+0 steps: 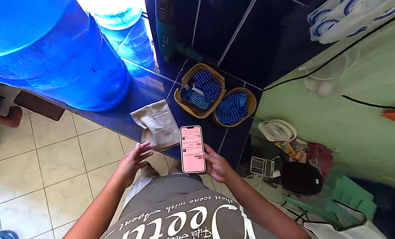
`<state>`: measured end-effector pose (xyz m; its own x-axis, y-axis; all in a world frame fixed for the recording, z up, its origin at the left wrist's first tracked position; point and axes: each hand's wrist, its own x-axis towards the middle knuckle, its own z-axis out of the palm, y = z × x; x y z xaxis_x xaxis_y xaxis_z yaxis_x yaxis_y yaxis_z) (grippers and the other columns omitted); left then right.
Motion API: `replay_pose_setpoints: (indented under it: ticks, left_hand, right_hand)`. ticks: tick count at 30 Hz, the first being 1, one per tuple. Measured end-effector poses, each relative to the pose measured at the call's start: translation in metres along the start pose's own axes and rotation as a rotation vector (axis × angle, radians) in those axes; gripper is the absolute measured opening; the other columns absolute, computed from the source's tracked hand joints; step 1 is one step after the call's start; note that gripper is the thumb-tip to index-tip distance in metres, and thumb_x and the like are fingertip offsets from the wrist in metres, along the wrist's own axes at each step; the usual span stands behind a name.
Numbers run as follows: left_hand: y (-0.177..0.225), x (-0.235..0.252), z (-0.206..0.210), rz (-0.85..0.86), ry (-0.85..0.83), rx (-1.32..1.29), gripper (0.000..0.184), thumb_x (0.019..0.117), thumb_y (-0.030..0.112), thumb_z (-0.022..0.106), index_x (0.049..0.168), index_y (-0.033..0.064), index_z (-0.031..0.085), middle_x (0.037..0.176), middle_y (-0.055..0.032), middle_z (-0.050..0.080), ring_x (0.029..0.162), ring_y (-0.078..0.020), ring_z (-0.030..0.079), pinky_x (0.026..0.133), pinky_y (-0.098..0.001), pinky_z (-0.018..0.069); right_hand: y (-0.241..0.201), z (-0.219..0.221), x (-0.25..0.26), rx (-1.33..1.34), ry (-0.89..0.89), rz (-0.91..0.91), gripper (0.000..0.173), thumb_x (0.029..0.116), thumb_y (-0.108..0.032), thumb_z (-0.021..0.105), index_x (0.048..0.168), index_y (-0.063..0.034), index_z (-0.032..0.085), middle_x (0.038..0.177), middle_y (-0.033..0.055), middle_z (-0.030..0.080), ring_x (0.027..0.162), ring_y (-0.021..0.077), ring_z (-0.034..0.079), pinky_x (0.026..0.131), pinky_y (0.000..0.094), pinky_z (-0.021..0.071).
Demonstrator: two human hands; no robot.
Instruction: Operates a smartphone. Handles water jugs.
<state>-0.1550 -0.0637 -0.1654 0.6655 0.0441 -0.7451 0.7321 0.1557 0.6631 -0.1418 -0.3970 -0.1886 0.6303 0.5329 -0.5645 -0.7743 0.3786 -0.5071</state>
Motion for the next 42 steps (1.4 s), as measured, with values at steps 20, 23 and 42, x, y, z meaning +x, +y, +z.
replay_pose_setpoints:
  ticks: [20, 23, 42]
  left_hand:
    - [-0.017, 0.002, -0.001, -0.008, -0.029, 0.107, 0.049, 0.1118, 0.039, 0.028, 0.137, 0.0136, 0.062, 0.134, -0.0039, 0.067, 0.119, -0.0215, 0.065, 0.097, -0.0421, 0.052]
    - [-0.015, 0.0, -0.001, -0.01, -0.028, 0.096, 0.05, 0.1121, 0.039, 0.026, 0.137, 0.0137, 0.061, 0.134, -0.0042, 0.067, 0.119, -0.0216, 0.065, 0.097, -0.0416, 0.0521]
    - [-0.018, -0.004, 0.005, -0.017, -0.061, 0.069, 0.052, 0.1121, 0.039, 0.025, 0.138, 0.0131, 0.061, 0.132, -0.005, 0.068, 0.119, -0.0229, 0.065, 0.098, -0.0419, 0.0523]
  right_hand:
    - [-0.004, -0.022, 0.012, -0.076, 0.167, 0.067, 0.053, 0.1121, -0.017, 0.033, 0.163, -0.0241, 0.019, 0.135, 0.0248, 0.061, 0.114, 0.0427, 0.067, 0.088, 0.0576, 0.0597]
    - [-0.004, -0.023, 0.012, -0.058, 0.163, 0.064, 0.052, 0.1121, -0.015, 0.032, 0.162, -0.023, 0.019, 0.137, 0.0244, 0.059, 0.115, 0.0425, 0.066, 0.089, 0.0576, 0.0595]
    - [-0.011, -0.025, 0.012, -0.192, 0.162, 0.057, 0.053, 0.1125, -0.015, 0.031, 0.164, -0.021, 0.02, 0.135, 0.0235, 0.062, 0.113, 0.0385, 0.069, 0.09, 0.053, 0.0601]
